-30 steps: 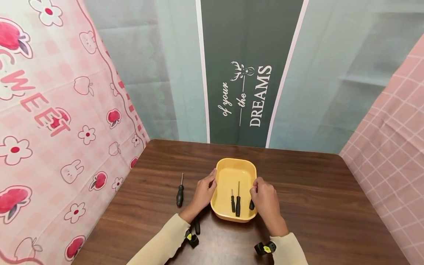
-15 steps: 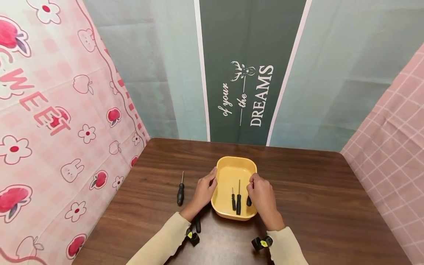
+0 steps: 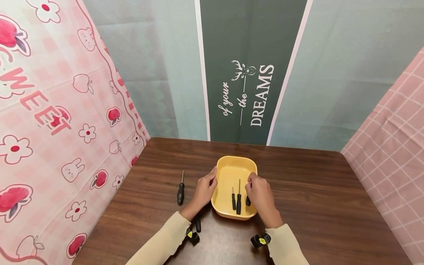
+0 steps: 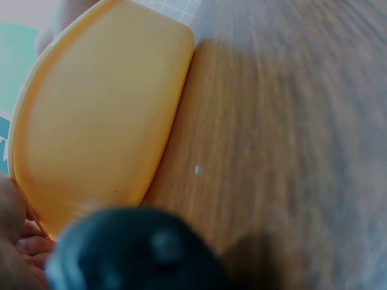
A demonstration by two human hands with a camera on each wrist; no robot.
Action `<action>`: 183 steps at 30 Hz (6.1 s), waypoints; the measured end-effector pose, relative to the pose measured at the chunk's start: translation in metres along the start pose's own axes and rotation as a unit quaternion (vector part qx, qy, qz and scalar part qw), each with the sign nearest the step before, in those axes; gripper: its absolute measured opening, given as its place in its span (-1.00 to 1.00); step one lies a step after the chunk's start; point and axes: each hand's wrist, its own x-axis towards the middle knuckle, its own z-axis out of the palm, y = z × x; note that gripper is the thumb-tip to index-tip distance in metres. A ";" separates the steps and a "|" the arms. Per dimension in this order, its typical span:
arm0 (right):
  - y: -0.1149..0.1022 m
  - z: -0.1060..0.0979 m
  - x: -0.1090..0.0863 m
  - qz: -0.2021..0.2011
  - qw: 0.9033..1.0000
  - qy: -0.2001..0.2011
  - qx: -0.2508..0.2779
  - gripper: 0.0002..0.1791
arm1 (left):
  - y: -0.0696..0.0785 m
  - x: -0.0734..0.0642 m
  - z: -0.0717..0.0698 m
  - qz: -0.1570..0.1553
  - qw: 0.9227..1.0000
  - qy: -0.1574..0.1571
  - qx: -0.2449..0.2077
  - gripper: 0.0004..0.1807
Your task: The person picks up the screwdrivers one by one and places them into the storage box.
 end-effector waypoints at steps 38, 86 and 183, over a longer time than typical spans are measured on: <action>0.000 0.018 0.005 -0.040 0.998 -0.018 -0.047 -0.89 | -0.006 0.000 0.004 -0.005 1.000 -0.001 0.010 -0.54; 0.004 0.030 0.004 -0.068 0.989 -0.043 -0.126 -0.92 | -0.002 0.001 0.004 0.023 1.000 0.009 0.007 -0.55; 0.007 0.043 0.006 -0.090 0.967 -0.053 -0.231 -0.78 | -0.003 0.003 0.005 0.014 1.000 0.010 -0.002 -0.55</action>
